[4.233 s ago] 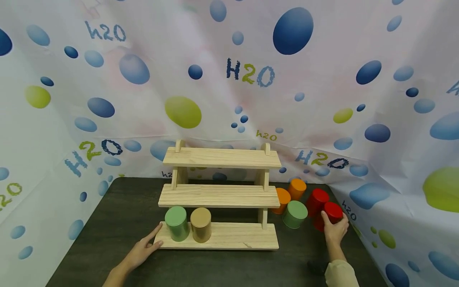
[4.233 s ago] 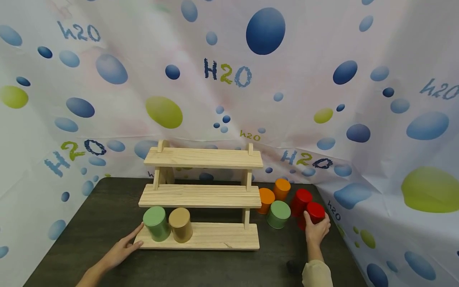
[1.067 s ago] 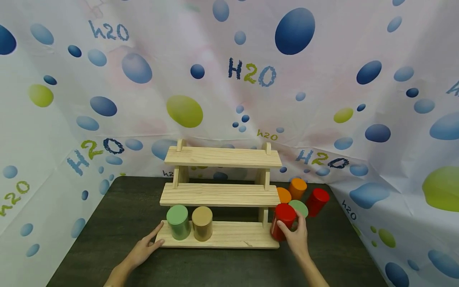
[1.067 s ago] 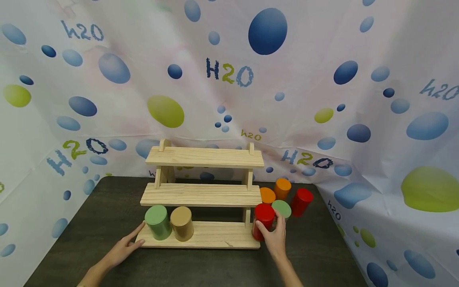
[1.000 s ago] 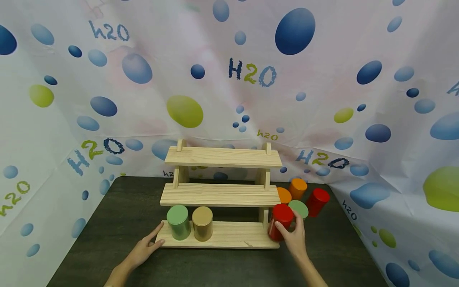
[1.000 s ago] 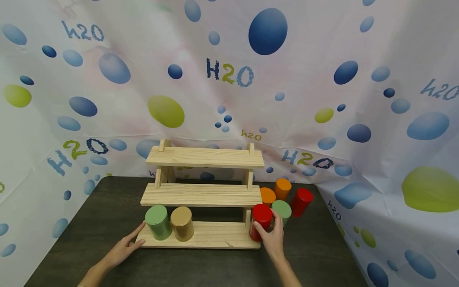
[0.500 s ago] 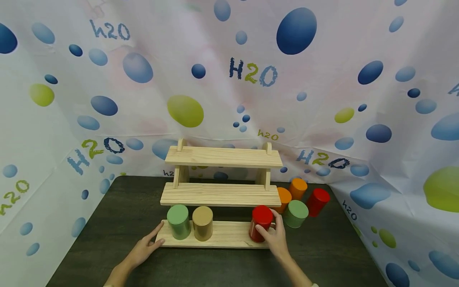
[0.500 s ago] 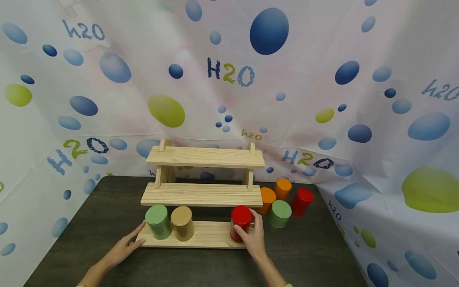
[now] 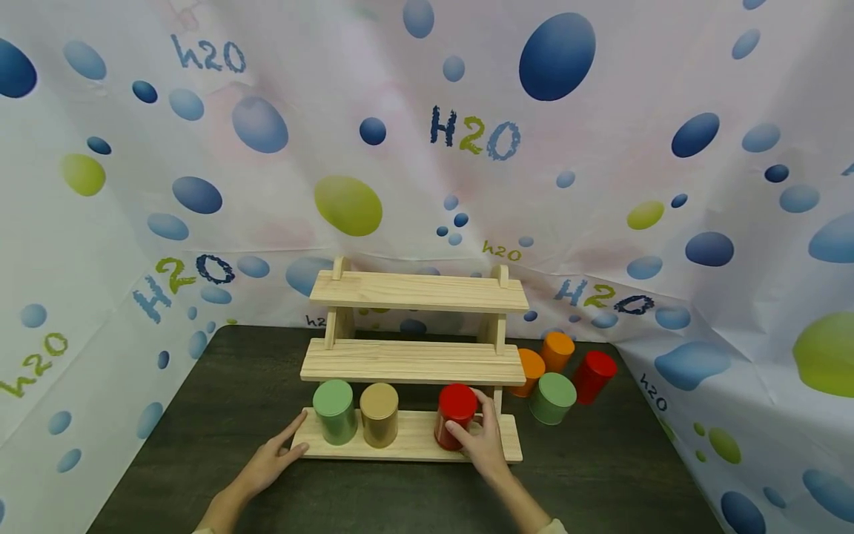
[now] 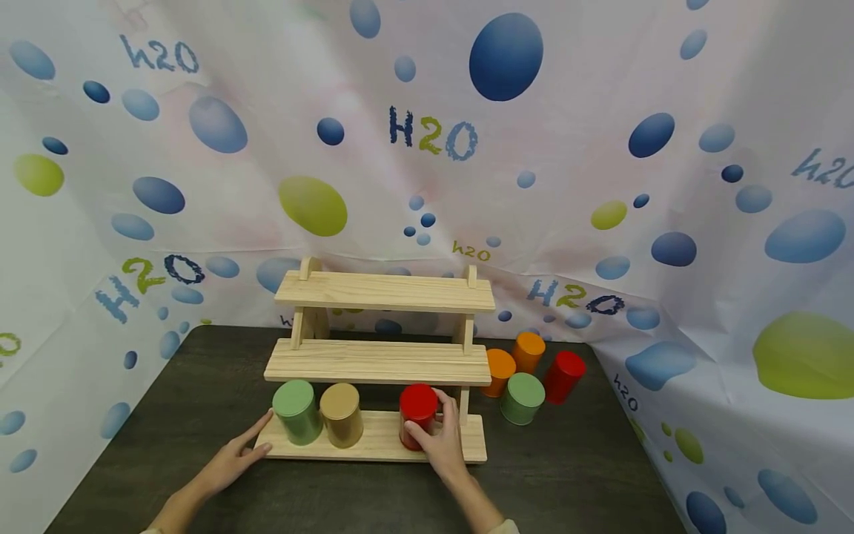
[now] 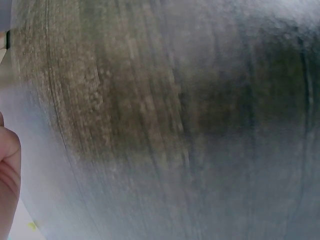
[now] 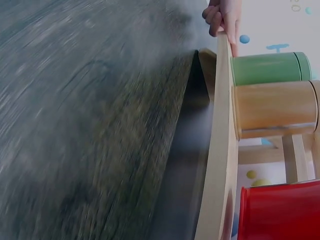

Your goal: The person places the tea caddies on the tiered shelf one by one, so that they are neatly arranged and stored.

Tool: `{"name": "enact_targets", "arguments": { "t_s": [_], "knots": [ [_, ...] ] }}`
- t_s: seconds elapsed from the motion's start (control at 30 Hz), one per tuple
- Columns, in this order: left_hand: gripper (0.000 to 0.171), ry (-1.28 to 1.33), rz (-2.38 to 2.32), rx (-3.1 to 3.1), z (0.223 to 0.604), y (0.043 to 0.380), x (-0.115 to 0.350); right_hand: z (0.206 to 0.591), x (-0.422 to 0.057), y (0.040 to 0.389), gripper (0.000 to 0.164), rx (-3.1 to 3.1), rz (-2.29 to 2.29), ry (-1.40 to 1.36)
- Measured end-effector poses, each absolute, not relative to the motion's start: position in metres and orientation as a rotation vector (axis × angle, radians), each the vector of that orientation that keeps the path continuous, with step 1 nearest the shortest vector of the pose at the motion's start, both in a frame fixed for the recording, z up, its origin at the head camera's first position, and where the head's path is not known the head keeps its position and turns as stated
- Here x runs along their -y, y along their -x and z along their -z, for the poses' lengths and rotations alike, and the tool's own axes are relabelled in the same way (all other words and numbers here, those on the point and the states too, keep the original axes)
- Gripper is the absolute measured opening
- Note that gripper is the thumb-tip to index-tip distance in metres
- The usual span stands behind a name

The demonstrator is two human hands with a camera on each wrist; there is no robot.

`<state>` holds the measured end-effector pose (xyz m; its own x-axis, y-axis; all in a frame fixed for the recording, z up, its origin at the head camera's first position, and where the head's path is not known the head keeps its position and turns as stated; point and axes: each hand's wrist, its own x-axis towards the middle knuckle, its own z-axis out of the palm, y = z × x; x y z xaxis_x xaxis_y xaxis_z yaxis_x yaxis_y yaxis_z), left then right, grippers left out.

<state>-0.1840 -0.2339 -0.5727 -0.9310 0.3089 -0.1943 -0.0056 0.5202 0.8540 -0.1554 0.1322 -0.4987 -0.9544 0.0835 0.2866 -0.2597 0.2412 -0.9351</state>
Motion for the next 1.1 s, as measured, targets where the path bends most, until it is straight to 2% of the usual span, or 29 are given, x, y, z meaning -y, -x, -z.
{"name": "enact_targets", "arguments": {
  "t_s": [1.1],
  "knots": [
    [0.069,-0.267,-1.4,-2.417,0.575,0.185,0.235,0.502,-0.1,0.161,0.056,2.199,-1.823,-0.223]
  ]
}}
